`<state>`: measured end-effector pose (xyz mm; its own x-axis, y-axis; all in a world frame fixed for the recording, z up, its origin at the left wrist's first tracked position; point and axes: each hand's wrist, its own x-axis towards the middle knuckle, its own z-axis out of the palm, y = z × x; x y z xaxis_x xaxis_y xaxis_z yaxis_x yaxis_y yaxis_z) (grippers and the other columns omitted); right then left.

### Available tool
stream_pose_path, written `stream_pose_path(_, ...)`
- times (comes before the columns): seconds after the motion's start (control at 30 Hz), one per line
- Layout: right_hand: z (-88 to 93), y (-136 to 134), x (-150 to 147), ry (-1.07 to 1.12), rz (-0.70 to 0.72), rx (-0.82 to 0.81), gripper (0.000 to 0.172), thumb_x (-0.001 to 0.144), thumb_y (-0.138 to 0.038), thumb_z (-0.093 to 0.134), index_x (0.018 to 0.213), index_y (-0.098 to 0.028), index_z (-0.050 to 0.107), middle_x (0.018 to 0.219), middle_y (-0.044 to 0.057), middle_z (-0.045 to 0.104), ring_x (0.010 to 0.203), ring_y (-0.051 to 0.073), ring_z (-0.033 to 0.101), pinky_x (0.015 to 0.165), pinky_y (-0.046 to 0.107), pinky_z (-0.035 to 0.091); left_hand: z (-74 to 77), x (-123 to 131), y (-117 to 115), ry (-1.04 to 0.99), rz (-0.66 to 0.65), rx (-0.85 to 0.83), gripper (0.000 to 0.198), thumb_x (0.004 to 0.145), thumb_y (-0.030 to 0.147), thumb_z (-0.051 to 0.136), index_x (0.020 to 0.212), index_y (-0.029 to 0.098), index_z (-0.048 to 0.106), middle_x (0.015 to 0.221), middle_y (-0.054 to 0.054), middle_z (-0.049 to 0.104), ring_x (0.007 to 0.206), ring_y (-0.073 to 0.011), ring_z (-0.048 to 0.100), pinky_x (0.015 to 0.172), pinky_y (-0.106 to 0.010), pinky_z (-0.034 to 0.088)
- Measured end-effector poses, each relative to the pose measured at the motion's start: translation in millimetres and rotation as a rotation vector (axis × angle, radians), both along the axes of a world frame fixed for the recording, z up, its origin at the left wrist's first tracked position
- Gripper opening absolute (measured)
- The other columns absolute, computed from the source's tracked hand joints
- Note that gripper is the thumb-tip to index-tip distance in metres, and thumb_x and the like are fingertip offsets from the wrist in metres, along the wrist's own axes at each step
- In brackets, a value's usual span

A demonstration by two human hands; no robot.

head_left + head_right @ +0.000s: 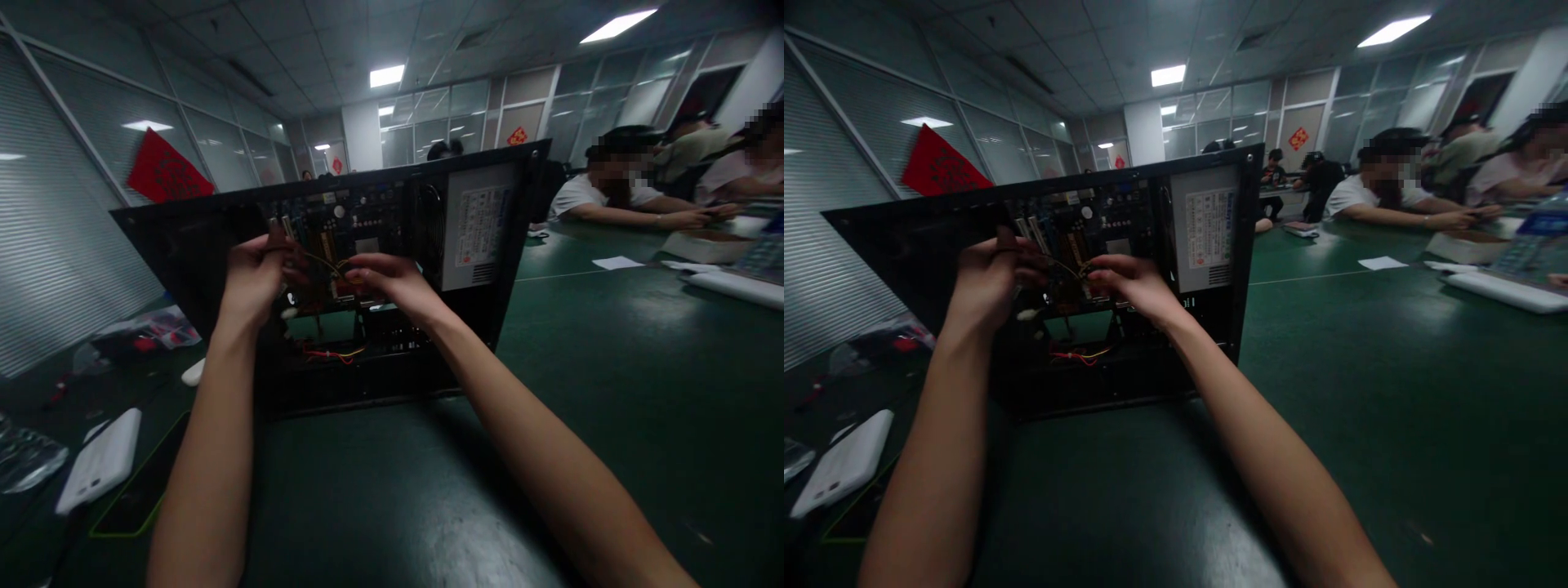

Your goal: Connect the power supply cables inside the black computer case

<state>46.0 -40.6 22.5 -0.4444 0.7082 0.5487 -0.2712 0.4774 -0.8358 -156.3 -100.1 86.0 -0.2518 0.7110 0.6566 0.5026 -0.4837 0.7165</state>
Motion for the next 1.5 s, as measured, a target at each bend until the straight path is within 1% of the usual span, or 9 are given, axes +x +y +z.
stream_pose_path(0.13, -3.0, 2, -6, -0.020, -0.224, 0.209, 0.027, 0.094, -0.021, 0.054, 0.114, -0.020, 0.072, 0.115, 0.006, 0.076, 0.109, 0.020, 0.069, 0.097, 0.038, 0.053, 1.6, -5, -8, 0.165, 0.021, 0.039, 0.050, 0.092, 0.064, 0.051, 0.073, 0.020, 0.067, 0.050, 0.000, 0.053, 0.042, -0.0127, 0.049, 0.041, -0.026, 0.032)
stream_pose_path(0.3, -8.4, -8, -17, -0.202, -0.448, 0.332, 0.032, 0.099, -0.025, 0.052, 0.126, -0.018, 0.068, 0.133, 0.010, 0.068, 0.126, 0.021, 0.061, 0.108, 0.036, 0.044, 6.6, -7, -26, 0.397, 0.236, 0.258, 0.040, 0.089, 0.060, 0.059, 0.075, 0.024, 0.070, 0.069, -0.001, 0.067, 0.067, -0.0164, 0.063, 0.057, -0.028, 0.043)
stream_pose_path(0.5, -9.8, -16, -9, -0.570, -0.170, 0.423, 0.052, 0.107, -0.044, 0.034, 0.085, -0.018, 0.073, 0.085, 0.006, 0.074, 0.085, 0.019, 0.068, 0.080, 0.028, 0.044, 10.4, -10, -38, 0.600, 0.458, 0.315, 0.031, 0.088, 0.053, 0.063, 0.079, 0.024, 0.070, 0.071, 0.000, 0.067, 0.072, -0.0180, 0.064, 0.070, -0.032, 0.046)
stream_pose_path(0.7, -15.6, -12, -2, -0.809, -0.107, 0.497, 0.059, 0.107, -0.050, 0.030, 0.068, -0.018, 0.062, 0.058, -0.001, 0.050, 0.056, 0.012, 0.045, 0.062, 0.028, 0.029, 5.6, -10, -29, 0.692, 0.376, 0.193, 0.025, 0.088, 0.047, 0.065, 0.083, 0.024, 0.073, 0.083, -0.004, 0.075, 0.081, -0.0211, 0.070, 0.073, -0.031, 0.048)
stream_pose_path(0.97, 3.6, -27, -8, -0.415, -0.400, 0.640, 0.028, 0.102, -0.028, 0.049, 0.087, -0.015, 0.068, 0.089, 0.007, 0.069, 0.082, 0.016, 0.060, 0.074, 0.027, 0.036, 9.2, -10, -30, 0.610, 0.320, 0.100, 0.021, 0.088, 0.038, 0.064, 0.085, 0.021, 0.077, 0.082, -0.004, 0.077, 0.072, -0.0198, 0.069, 0.063, -0.028, 0.047)
stream_pose_path(1.17, 3.5, -52, -17, -0.765, -0.125, 0.611, 0.036, 0.097, -0.047, 0.059, 0.097, -0.013, 0.071, 0.088, 0.011, 0.073, 0.077, 0.019, 0.063, 0.068, 0.028, 0.039, 8.5, -5, -31, 0.595, 0.366, 0.139, 0.022, 0.088, 0.039, 0.064, 0.085, 0.021, 0.077, 0.081, -0.003, 0.077, 0.071, -0.0188, 0.068, 0.065, -0.027, 0.047)
stream_pose_path(1.27, -3.0, -53, -23, -0.866, 0.091, 0.615, 0.024, 0.093, -0.035, 0.069, 0.101, -0.013, 0.073, 0.097, 0.012, 0.076, 0.085, 0.021, 0.068, 0.072, 0.028, 0.044, 7.1, -5, -31, 0.599, 0.383, 0.162, 0.026, 0.089, 0.041, 0.063, 0.085, 0.020, 0.077, 0.079, -0.004, 0.076, 0.070, -0.0182, 0.067, 0.066, -0.027, 0.047)
stream_pose_path(1.37, -4.7, -51, -30, -0.660, 0.134, 0.553, 0.016, 0.091, -0.013, 0.064, 0.102, -0.014, 0.075, 0.101, 0.007, 0.077, 0.092, 0.018, 0.070, 0.081, 0.026, 0.047, 5.6, -7, -28, 0.611, 0.314, 0.118, 0.025, 0.089, 0.040, 0.062, 0.085, 0.020, 0.077, 0.083, -0.004, 0.077, 0.073, -0.0186, 0.068, 0.067, -0.027, 0.048)
stream_pose_path(1.5, -1.9, -51, -38, -0.195, -0.041, 0.324, 0.016, 0.091, -0.014, 0.061, 0.096, -0.018, 0.076, 0.101, 0.003, 0.077, 0.098, 0.017, 0.069, 0.090, 0.030, 0.050, 4.0, -7, -23, 0.643, 0.230, -0.003, 0.024, 0.085, 0.039, 0.061, 0.085, 0.021, 0.077, 0.087, -0.004, 0.079, 0.080, -0.0217, 0.071, 0.071, -0.027, 0.051)
